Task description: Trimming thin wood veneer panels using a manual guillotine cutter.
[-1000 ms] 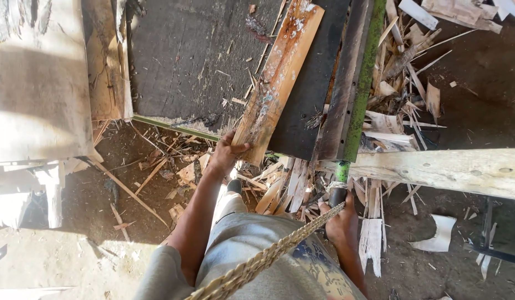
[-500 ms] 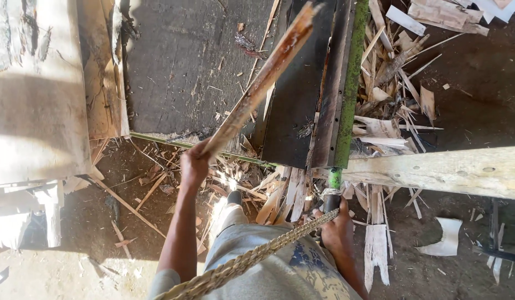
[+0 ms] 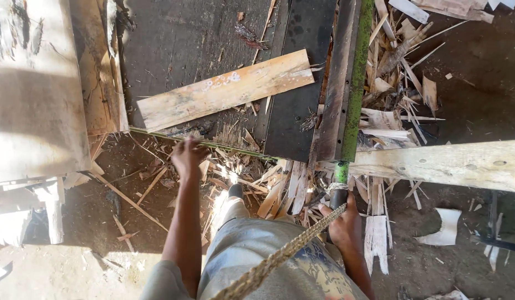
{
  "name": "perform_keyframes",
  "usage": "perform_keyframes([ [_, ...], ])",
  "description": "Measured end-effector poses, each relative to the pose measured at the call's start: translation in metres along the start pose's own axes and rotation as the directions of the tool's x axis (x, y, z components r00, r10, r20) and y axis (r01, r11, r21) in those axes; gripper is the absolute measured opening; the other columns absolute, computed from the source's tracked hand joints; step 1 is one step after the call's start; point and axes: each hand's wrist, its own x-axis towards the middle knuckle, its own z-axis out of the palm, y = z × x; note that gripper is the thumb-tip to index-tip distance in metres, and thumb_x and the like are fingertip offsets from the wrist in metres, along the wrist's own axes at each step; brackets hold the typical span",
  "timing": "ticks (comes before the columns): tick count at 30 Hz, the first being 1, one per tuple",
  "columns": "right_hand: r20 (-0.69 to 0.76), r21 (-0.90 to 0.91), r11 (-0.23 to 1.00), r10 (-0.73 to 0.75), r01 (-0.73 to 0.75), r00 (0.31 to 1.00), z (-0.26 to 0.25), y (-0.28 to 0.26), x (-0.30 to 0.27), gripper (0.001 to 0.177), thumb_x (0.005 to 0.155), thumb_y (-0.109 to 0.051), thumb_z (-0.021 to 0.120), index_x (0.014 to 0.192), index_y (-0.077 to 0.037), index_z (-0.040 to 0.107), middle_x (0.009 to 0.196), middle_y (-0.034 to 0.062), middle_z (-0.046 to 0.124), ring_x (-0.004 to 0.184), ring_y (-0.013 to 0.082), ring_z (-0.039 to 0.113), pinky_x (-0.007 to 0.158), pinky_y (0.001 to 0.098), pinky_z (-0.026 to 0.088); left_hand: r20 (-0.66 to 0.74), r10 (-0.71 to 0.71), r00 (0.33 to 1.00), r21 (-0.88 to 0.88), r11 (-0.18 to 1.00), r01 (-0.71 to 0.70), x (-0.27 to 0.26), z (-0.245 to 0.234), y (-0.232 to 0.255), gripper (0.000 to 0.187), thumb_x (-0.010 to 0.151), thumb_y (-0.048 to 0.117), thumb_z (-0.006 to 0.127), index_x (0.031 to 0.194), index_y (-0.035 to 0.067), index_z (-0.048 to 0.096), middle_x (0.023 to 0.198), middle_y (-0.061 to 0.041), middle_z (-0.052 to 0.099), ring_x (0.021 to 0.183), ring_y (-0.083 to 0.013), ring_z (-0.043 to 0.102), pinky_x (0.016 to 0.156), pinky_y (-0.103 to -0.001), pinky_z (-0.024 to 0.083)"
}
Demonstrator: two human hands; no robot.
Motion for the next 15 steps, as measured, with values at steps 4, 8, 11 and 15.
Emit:
perform_keyframes([
  [4, -0.001, -0.005, 0.998, 0.059, -0.059, 0.998, 0.000, -0.011, -0.002, 0.064, 0.078, -0.026, 0.079, 0.134, -0.008, 0.054, 0.097, 0.0116, 0.065, 0.079, 0.0240, 0.069, 0.072, 0.0411, 0.060, 0.230, -0.178, 0.957, -0.314, 0.917, 0.246, 0.002, 0.032, 0.006, 0.040, 0.101, 0.027, 0.063, 0.124, -0.006, 0.062, 0.114, -0.027, 0.071, 0.088, -0.0327, 0.078, 0.073, -0.041, 0.070],
  [8, 0.014, -0.006, 0.984, 0.177, -0.177, 0.984, -0.005, -0.027, -0.005, 0.063, 0.079, -0.022, 0.078, 0.135, -0.010, 0.053, 0.095, 0.0126, 0.065, 0.074, 0.0234, 0.068, 0.065, 0.0412, 0.061, 0.342, -0.241, 0.908, -0.286, 0.894, 0.345, 0.013, 0.057, 0.026, 0.045, 0.099, 0.027, 0.062, 0.129, -0.006, 0.059, 0.110, -0.024, 0.073, 0.089, -0.0353, 0.079, 0.076, -0.043, 0.066],
  [11, 0.011, -0.021, 0.980, 0.200, -0.200, 0.980, -0.004, -0.026, -0.003, 0.063, 0.078, -0.020, 0.079, 0.135, -0.009, 0.053, 0.093, 0.0125, 0.066, 0.068, 0.0232, 0.067, 0.059, 0.0398, 0.061, 0.531, -0.340, 0.776, -0.370, 0.731, 0.573, 0.027, 0.075, -0.010, 0.051, 0.104, 0.029, 0.058, 0.137, -0.010, 0.056, 0.115, -0.027, 0.069, 0.096, -0.0355, 0.074, 0.082, -0.046, 0.065],
  [15, 0.003, 0.002, 0.985, 0.174, -0.174, 0.985, -0.005, -0.030, -0.007, 0.063, 0.077, -0.019, 0.082, 0.133, -0.008, 0.055, 0.092, 0.0137, 0.065, 0.064, 0.0228, 0.066, 0.054, 0.0376, 0.059, 0.549, -0.381, 0.744, -0.366, 0.691, 0.623, 0.034, 0.113, -0.022, 0.055, 0.103, 0.029, 0.057, 0.145, -0.002, 0.040, 0.131, -0.023, 0.063, 0.110, -0.0364, 0.070, 0.092, -0.047, 0.064],
])
